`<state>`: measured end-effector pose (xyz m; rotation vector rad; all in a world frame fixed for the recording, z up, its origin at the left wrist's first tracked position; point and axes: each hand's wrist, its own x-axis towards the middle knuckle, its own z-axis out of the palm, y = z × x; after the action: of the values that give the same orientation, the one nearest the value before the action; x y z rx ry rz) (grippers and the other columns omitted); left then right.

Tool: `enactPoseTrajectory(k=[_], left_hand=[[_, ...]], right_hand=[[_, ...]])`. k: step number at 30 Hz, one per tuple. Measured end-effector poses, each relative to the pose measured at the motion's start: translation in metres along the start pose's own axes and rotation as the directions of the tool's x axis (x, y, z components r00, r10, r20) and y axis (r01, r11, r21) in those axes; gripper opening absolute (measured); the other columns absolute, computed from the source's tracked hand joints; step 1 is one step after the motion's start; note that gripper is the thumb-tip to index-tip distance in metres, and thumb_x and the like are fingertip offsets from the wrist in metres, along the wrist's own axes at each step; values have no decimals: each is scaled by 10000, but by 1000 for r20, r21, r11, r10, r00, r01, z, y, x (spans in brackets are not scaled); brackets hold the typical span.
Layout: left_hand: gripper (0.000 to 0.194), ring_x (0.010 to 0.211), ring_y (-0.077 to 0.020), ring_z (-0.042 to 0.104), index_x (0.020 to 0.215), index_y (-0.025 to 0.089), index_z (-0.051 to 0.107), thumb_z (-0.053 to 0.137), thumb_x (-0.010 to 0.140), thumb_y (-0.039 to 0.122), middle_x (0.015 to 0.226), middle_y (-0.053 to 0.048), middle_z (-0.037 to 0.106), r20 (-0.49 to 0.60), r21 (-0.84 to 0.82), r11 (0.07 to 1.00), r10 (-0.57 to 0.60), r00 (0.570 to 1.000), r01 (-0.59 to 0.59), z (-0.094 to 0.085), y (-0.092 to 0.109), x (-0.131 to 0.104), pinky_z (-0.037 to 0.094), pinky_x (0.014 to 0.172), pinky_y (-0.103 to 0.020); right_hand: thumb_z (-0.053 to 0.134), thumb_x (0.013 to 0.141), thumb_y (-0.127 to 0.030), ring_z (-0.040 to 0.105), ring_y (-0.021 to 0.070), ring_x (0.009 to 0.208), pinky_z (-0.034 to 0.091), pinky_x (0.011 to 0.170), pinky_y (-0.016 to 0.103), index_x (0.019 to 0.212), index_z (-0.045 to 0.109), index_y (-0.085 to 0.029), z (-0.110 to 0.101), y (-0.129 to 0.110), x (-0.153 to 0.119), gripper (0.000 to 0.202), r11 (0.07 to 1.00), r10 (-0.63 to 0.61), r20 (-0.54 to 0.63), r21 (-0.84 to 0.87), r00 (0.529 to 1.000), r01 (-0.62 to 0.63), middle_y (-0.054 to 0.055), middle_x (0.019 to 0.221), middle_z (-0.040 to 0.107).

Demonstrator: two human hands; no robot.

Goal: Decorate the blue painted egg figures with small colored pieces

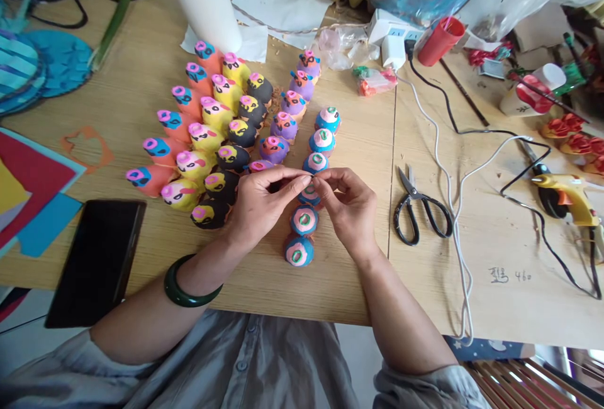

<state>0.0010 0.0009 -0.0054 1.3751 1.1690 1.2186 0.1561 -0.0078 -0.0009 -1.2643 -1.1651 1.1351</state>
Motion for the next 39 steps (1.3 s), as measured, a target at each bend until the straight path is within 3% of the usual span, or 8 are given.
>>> enactPoseTrajectory(k=[7,14,18,27,34,39], left_hand=[[113,819,-172,753,896,187,826,754,883,273,911,-55,830,7,12,999,-41,999,41,0,2,0,593,764,-269],[103,864,-165,756,899,192,826,741,891,250,935,-54,831,37,-32,996,-85,996,86,-1,4,1,590,803,-257],[122,858,-171,754,903,189,822,734,898,273,934,-47,831,62,-34,993,-110,992,112,0,5,0,592,790,-263],[266,751,-162,701,824,193,800,771,863,455,815,-42,803,66,-37,988,-150,986,153,-2,8,1,555,682,-254],[177,758,-155,703,830,204,793,742,892,362,836,-34,808,15,8,997,-83,996,83,-2,5,2,559,720,-263],[159,823,-163,735,847,199,797,723,909,324,884,-40,821,12,-3,998,-66,998,66,-2,5,1,578,791,-266]], right_hand=[[834,805,-489,629,89,522,560,486,232,845,705,-195,-2,3,2,324,999,26,-5,-47,1000,-26,-20,696,695],[812,846,-424,662,89,576,600,537,239,941,731,-209,-1,2,-2,249,995,-50,14,-83,999,51,2,850,749],[820,839,-431,661,96,563,578,521,235,878,723,-201,-2,1,-2,253,995,-44,-9,-94,999,43,-9,745,719],[846,795,-478,642,99,553,570,517,246,853,720,-201,-2,3,2,310,1000,21,12,1,1000,-21,-12,727,718],[779,867,-473,644,102,583,595,562,262,984,759,-210,-3,1,0,288,997,74,26,3,997,-75,-8,758,715],[779,865,-481,645,100,572,592,547,252,940,745,-201,-2,2,0,292,996,84,34,7,996,-84,-9,745,712]])
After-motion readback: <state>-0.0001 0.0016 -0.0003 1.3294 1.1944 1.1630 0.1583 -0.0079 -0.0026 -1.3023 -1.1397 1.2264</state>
